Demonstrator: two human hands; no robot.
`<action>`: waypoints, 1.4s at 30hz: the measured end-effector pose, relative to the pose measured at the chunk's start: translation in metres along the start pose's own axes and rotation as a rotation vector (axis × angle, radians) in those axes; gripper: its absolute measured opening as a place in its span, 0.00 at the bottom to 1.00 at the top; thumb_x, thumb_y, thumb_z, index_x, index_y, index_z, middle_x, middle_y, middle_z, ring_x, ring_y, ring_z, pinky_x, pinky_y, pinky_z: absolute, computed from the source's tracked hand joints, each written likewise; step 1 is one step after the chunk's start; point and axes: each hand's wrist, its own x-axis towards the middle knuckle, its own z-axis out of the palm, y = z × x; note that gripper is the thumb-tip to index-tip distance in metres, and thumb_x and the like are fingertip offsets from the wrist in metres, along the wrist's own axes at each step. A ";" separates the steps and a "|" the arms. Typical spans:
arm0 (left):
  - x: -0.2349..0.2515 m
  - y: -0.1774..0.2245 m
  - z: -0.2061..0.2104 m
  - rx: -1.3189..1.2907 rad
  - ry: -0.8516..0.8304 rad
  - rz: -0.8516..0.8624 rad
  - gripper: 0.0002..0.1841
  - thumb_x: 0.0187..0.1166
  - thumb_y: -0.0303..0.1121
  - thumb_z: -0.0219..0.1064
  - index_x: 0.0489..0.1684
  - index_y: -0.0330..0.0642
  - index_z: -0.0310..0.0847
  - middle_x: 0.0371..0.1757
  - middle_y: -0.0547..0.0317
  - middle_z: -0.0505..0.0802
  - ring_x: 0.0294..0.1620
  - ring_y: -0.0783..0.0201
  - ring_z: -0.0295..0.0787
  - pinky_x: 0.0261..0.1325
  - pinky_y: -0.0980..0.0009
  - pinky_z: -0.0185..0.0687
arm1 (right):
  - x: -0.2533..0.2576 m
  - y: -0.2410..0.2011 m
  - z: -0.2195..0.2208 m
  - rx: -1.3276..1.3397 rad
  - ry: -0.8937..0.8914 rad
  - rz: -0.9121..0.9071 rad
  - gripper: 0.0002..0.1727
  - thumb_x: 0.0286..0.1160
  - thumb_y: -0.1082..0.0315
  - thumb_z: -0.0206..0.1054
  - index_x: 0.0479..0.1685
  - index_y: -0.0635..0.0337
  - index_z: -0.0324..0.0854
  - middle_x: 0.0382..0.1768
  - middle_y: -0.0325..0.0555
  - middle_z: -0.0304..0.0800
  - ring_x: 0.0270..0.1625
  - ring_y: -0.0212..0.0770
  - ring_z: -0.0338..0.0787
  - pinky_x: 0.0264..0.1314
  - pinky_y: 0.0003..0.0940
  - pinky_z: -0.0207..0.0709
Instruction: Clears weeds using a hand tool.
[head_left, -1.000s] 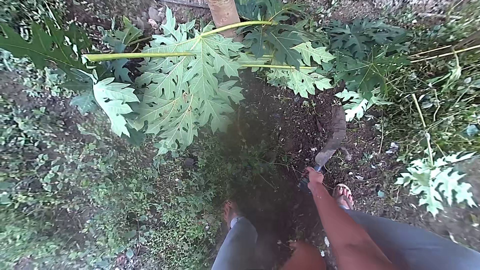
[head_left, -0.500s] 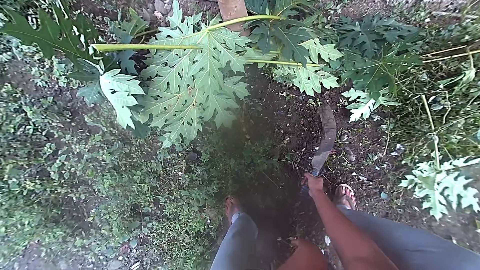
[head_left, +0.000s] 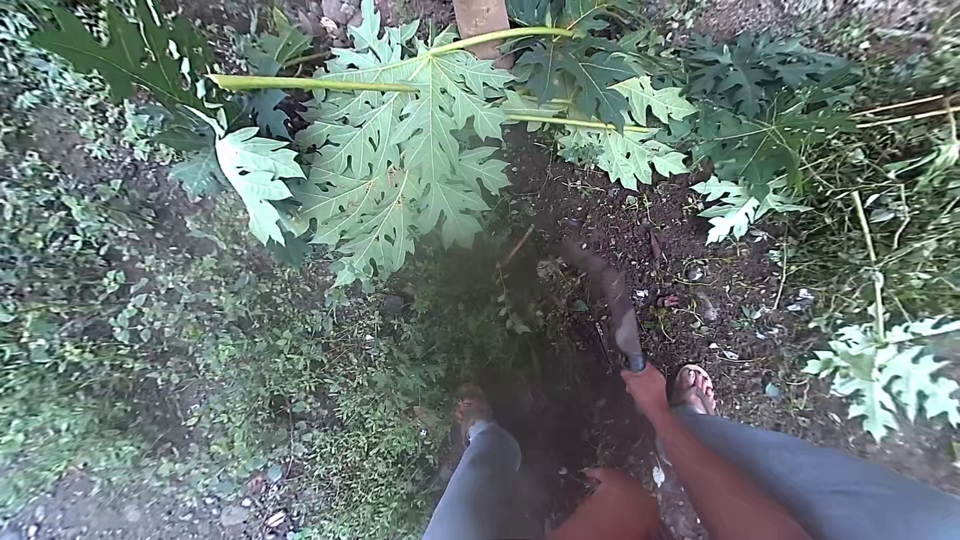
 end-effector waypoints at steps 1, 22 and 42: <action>-0.002 0.000 0.001 -0.009 0.009 0.000 0.20 0.87 0.32 0.61 0.69 0.25 0.79 0.77 0.32 0.81 0.82 0.34 0.73 0.75 0.32 0.68 | 0.004 -0.008 0.005 0.164 0.051 0.031 0.22 0.76 0.66 0.74 0.63 0.72 0.80 0.39 0.61 0.90 0.37 0.53 0.91 0.48 0.52 0.85; 0.069 -0.012 0.020 -0.047 0.068 0.021 0.21 0.83 0.45 0.68 0.61 0.37 0.87 0.66 0.35 0.89 0.71 0.31 0.83 0.62 0.24 0.74 | -0.020 0.021 0.036 0.599 0.103 0.142 0.10 0.83 0.69 0.67 0.48 0.71 0.79 0.21 0.47 0.83 0.19 0.40 0.82 0.29 0.39 0.82; 0.033 -0.001 0.002 0.014 0.064 0.052 0.22 0.79 0.40 0.72 0.59 0.27 0.86 0.71 0.29 0.85 0.78 0.30 0.76 0.74 0.26 0.65 | -0.018 0.024 0.045 0.420 -0.010 0.171 0.12 0.79 0.71 0.70 0.51 0.71 0.78 0.25 0.51 0.85 0.24 0.43 0.85 0.33 0.40 0.83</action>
